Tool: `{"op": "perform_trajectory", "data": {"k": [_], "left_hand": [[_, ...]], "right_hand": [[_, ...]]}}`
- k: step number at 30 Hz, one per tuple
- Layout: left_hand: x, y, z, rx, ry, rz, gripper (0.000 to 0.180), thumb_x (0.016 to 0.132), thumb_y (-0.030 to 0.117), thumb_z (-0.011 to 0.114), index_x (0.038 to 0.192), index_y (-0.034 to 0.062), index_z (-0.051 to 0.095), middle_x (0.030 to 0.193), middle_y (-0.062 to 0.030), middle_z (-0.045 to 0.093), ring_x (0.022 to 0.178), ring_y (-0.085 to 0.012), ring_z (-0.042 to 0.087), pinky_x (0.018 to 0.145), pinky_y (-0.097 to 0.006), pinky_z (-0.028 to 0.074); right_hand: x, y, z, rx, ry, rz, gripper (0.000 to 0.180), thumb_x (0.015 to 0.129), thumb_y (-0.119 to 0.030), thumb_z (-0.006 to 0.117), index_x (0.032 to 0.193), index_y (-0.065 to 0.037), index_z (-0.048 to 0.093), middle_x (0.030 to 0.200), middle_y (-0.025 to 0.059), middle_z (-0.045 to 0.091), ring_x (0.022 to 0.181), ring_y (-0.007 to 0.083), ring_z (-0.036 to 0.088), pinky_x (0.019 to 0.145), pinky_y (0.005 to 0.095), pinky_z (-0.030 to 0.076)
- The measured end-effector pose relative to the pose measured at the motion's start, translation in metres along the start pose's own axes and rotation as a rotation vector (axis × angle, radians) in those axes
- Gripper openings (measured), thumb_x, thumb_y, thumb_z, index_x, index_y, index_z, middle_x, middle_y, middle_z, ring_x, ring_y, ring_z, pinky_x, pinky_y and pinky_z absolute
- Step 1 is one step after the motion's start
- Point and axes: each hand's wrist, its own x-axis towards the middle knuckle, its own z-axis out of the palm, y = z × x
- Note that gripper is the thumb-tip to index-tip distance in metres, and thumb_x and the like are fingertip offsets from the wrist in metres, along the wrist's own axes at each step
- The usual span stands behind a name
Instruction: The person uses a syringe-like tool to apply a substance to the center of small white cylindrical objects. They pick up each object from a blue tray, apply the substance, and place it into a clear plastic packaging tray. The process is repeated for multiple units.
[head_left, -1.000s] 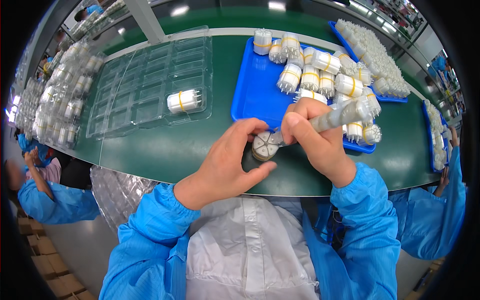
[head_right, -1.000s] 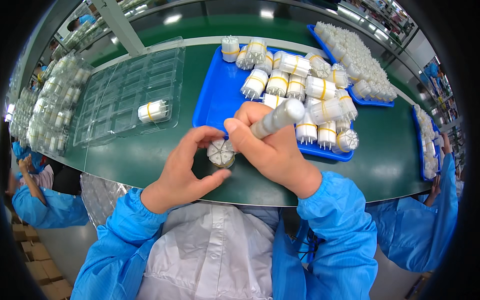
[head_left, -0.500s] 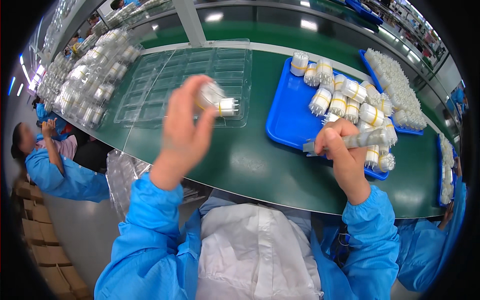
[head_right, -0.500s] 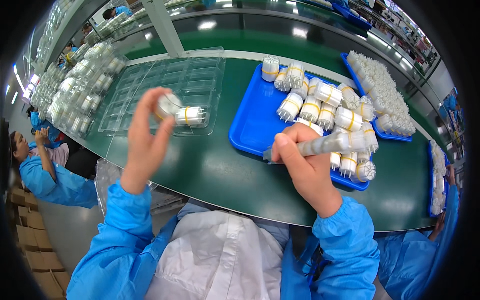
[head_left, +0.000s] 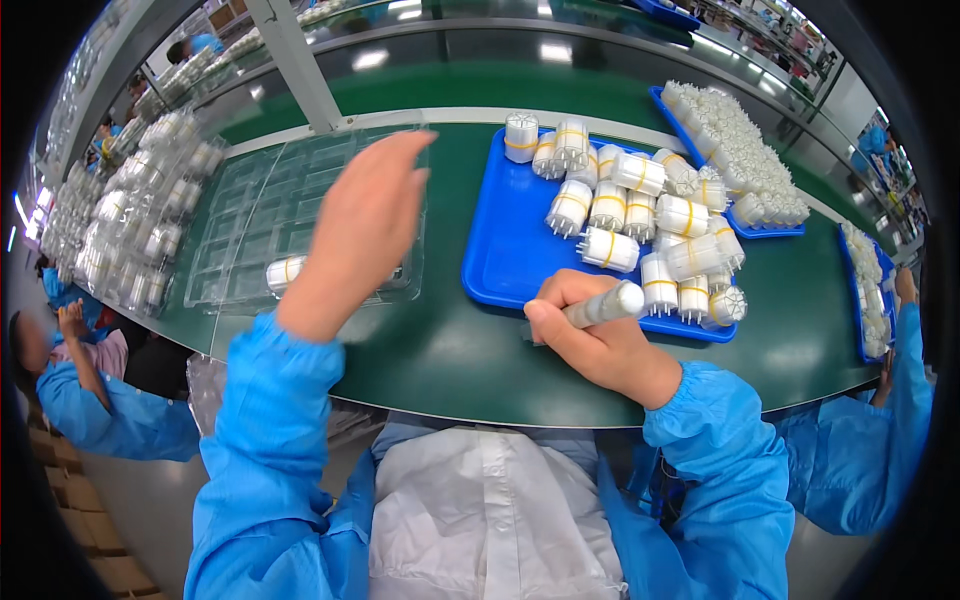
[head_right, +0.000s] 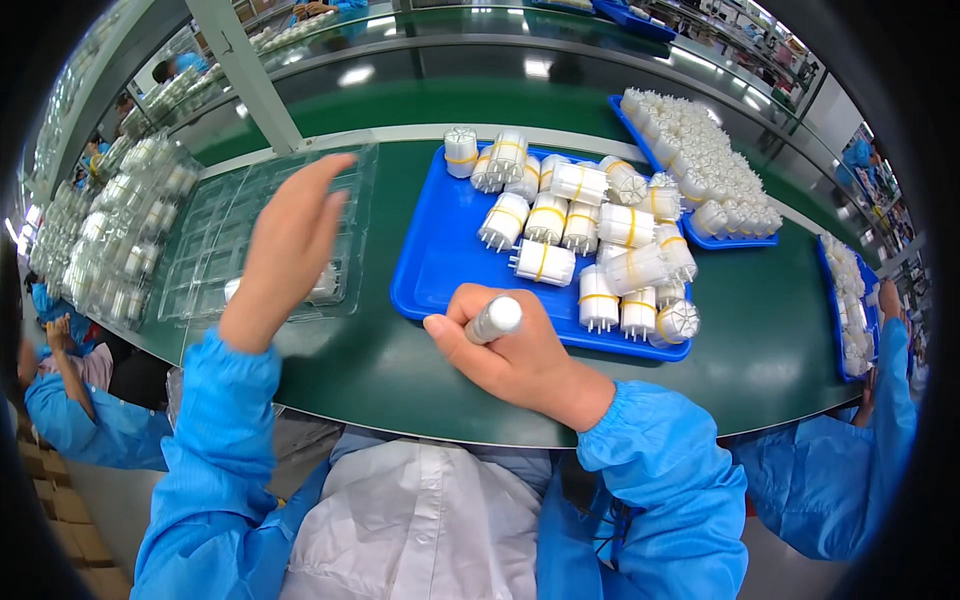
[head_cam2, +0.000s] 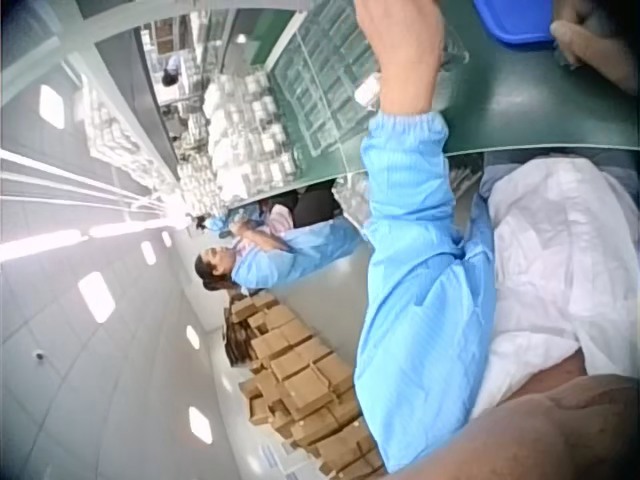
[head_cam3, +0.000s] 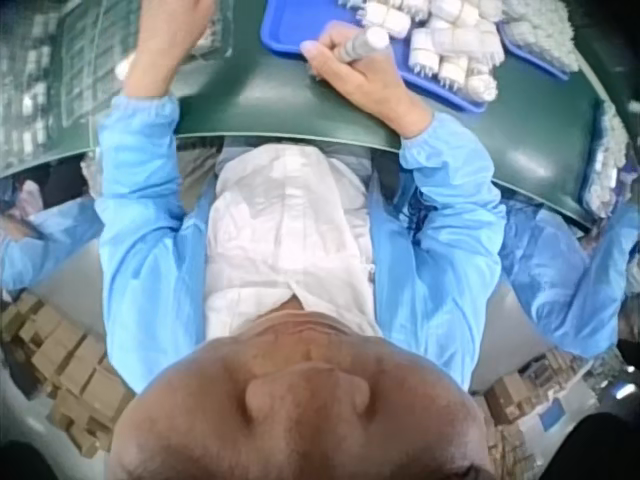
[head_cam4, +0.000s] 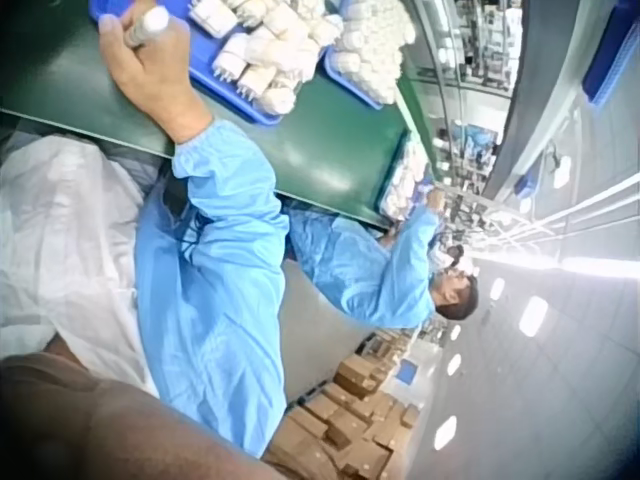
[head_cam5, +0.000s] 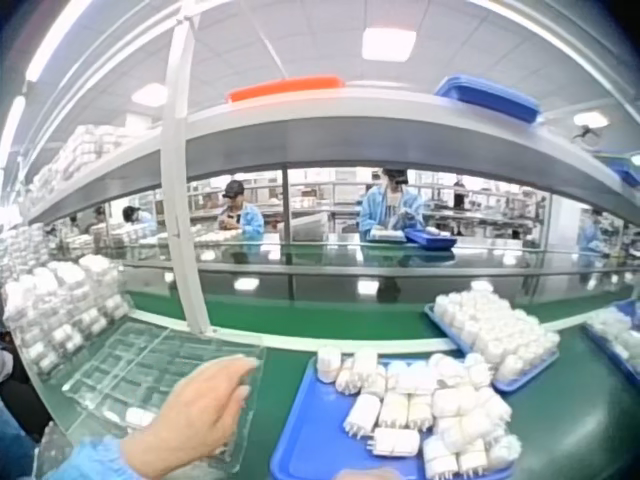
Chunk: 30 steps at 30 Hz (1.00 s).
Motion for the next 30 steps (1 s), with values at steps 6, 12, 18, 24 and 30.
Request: {"op": "perform_trajectory", "data": {"k": [6, 12, 18, 24, 30], "left_hand": [[0.095, -0.009, 0.104, -0.041, -0.210, -0.055, 0.048, 0.092, 0.017, 0.065, 0.134, -0.0032, 0.053, 0.127, -0.0241, 0.062, 0.120, -0.0394, 0.058, 0.103, -0.044, 0.046], [0.090, -0.005, 0.088, -0.167, -0.174, -0.059, 0.042, 0.085, 0.021, 0.073, 0.119, -0.0009, 0.063, 0.116, -0.0194, 0.065, 0.106, -0.0343, 0.063, 0.092, -0.040, 0.050], [-0.003, 0.055, 0.001, -0.403, -0.223, 0.153, 0.050, 0.070, 0.014, 0.087, 0.114, 0.0049, 0.065, 0.108, -0.0127, 0.067, 0.101, -0.0301, 0.065, 0.088, -0.037, 0.052], [-0.056, 0.080, 0.008, -0.746, -0.263, -0.189, 0.053, 0.068, 0.013, 0.089, 0.115, 0.0043, 0.065, 0.108, -0.0093, 0.068, 0.097, -0.0257, 0.063, 0.085, -0.034, 0.051], [-0.066, 0.077, 0.028, -0.546, -0.198, 0.010, 0.052, 0.069, 0.013, 0.088, 0.115, 0.0036, 0.066, 0.107, -0.0095, 0.069, 0.095, -0.0275, 0.063, 0.083, -0.037, 0.052]], "right_hand": [[0.002, 0.005, 0.000, 0.042, 0.021, -0.005, 0.028, 0.097, -0.019, 0.066, 0.075, -0.004, 0.056, 0.061, -0.0012, 0.052, 0.056, 0.0068, 0.043, 0.049, 0.0286, 0.034], [0.004, -0.002, -0.007, 0.140, 0.045, 0.063, 0.025, 0.096, -0.016, 0.067, 0.075, -0.005, 0.059, 0.064, -0.0004, 0.059, 0.060, 0.0062, 0.053, 0.053, 0.0254, 0.041], [0.003, -0.027, -0.032, 0.269, 0.315, -0.043, 0.023, 0.098, -0.015, 0.063, 0.077, -0.006, 0.057, 0.071, 0.0032, 0.063, 0.063, 0.0077, 0.056, 0.057, 0.0246, 0.046], [0.001, -0.029, -0.022, 0.295, 0.251, -0.021, 0.025, 0.100, -0.017, 0.059, 0.078, -0.005, 0.057, 0.071, 0.0033, 0.063, 0.063, 0.0080, 0.055, 0.056, 0.0259, 0.046], [-0.002, -0.026, -0.020, 0.232, 0.194, -0.054, 0.024, 0.099, -0.014, 0.060, 0.077, -0.004, 0.058, 0.071, 0.0022, 0.062, 0.064, 0.0073, 0.055, 0.058, 0.0254, 0.044]]}}
